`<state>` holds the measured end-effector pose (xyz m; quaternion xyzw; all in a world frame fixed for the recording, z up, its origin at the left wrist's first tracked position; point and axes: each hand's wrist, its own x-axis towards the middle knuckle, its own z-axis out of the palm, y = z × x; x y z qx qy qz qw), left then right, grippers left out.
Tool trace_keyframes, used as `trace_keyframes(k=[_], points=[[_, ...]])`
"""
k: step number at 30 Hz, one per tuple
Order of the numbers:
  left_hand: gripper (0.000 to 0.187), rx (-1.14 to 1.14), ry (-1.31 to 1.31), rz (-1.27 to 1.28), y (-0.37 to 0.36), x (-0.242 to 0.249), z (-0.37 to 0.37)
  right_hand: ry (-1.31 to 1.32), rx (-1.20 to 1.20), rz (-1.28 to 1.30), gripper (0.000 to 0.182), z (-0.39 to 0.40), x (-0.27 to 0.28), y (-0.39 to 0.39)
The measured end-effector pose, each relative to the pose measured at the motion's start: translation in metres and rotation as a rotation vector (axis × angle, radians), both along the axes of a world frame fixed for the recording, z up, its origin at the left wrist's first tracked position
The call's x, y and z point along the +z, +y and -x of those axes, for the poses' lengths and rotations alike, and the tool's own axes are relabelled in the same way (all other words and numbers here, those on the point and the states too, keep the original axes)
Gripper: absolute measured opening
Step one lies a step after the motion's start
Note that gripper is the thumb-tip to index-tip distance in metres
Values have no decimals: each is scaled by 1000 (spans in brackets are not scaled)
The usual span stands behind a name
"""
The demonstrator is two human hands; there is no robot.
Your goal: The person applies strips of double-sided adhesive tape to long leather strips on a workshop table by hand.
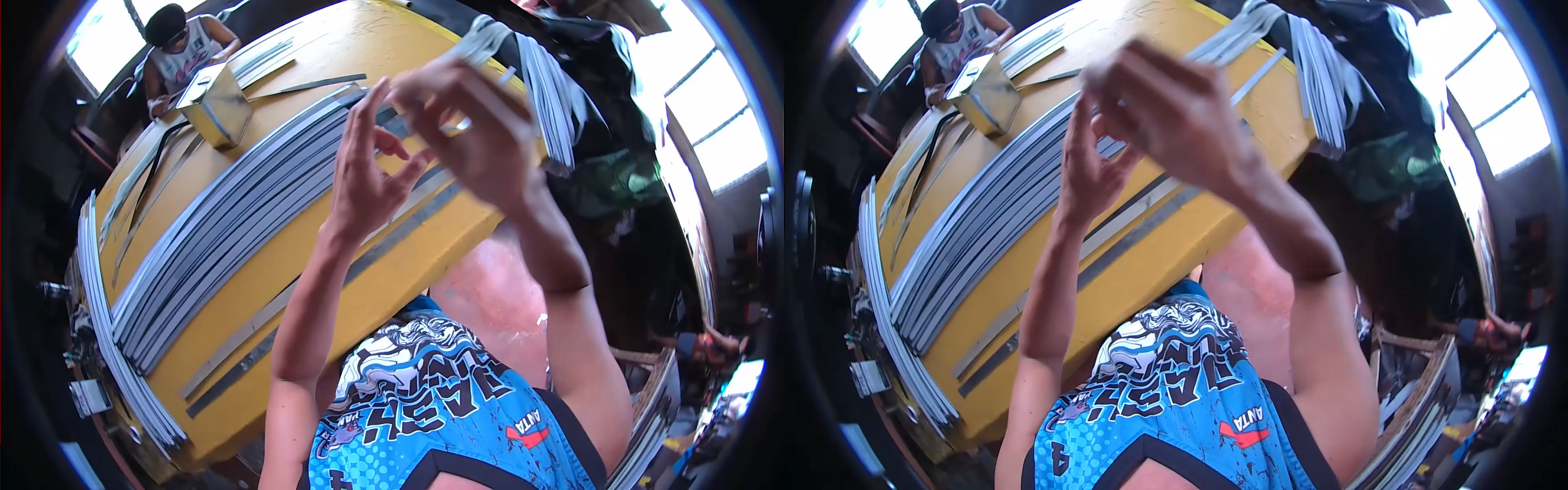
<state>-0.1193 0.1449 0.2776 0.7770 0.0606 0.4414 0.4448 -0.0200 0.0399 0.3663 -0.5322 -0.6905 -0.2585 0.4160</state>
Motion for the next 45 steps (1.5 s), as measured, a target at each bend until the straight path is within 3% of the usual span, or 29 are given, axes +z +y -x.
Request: trace_keyframes(k=[2, 4, 6, 8, 9, 11, 13, 15, 17, 19, 21, 24, 25, 26, 27, 28, 32, 34, 35, 36, 38, 39, 41, 43, 44, 45], points=[[34, -22, -10, -272, 5, -8, -9, 71, 52, -76, 28, 14, -27, -1], [18, 7, 37, -79, -5, -9, 0, 170, 19, -127, 38, 19, -53, -10], [11, -148, -18, 115, -3, -24, 11, 343, -145, -127, 43, 28, -90, -16], [10, -252, -42, 300, -3, -29, 26, 469, -309, -42, 48, 26, -133, -15], [10, -248, -42, 306, -4, -28, 35, 533, -420, 50, 51, 25, -154, -14], [9, -296, -110, 244, -7, -20, 53, 534, -408, 150, 41, 1, -199, -7], [10, -348, -172, 254, -10, -8, 76, 396, -383, 149, 27, -38, -233, -2], [10, -309, -241, 231, -11, -1, 100, 441, -514, 99, 21, -75, -248, 1], [11, -242, -280, 198, -4, 1, 128, 424, -643, 50, 25, -127, -268, 3], [11, -168, -286, 248, 0, 2, 158, 559, -611, 87, 25, -184, -272, -1], [12, -131, -321, 308, 2, 1, 182, 450, -618, 17, 21, -237, -264, -9], [15, -32, -410, 402, 6, -8, 213, 644, -569, -126, 16, -358, -271, -13], [17, -38, -447, 448, 7, -8, 228, 660, -351, -242, 16, -355, -243, -15], [19, -51, -505, 450, 8, -11, 242, 426, -432, -211, 16, -355, -212, -27], [23, -42, -568, 480, 9, -14, 261, 531, -272, -248, 16, -377, -201, -31], [26, -36, -632, 513, 11, -18, 281, 414, -254, -206, 18, -372, -170, -44], [34, 171, -700, 502, 12, -29, 369, 608, -65, 101, 23, -345, -79, -87], [30, 274, -574, 466, 15, -47, 423, 585, -60, 271, 20, -328, -59, -99], [26, 562, -620, 550, 15, -54, 436, 606, -116, 429, 18, -324, -56, -103], [23, 860, -658, 626, 14, -64, 452, 625, -167, 590, 16, -320, -58, -103], [20, 888, -503, 666, 22, -104, 511, 929, -261, 879, 19, -296, -76, -98], [19, 890, -440, 720, 20, -122, 532, 902, -290, 1115, 27, -270, -79, -90], [20, 1179, -262, 812, 14, -163, 554, 873, -210, 1470, 37, -270, -121, -82], [21, 1357, -26, 900, -3, -200, 551, 759, -311, 1736, 28, -242, -150, -71], [21, 1396, 10, 994, -9, -237, 569, 789, -245, 1794, 22, -250, -177, -74], [20, 1424, -39, 1059, -19, -239, 547, 784, -197, 1925, 18, -262, -199, -74]])
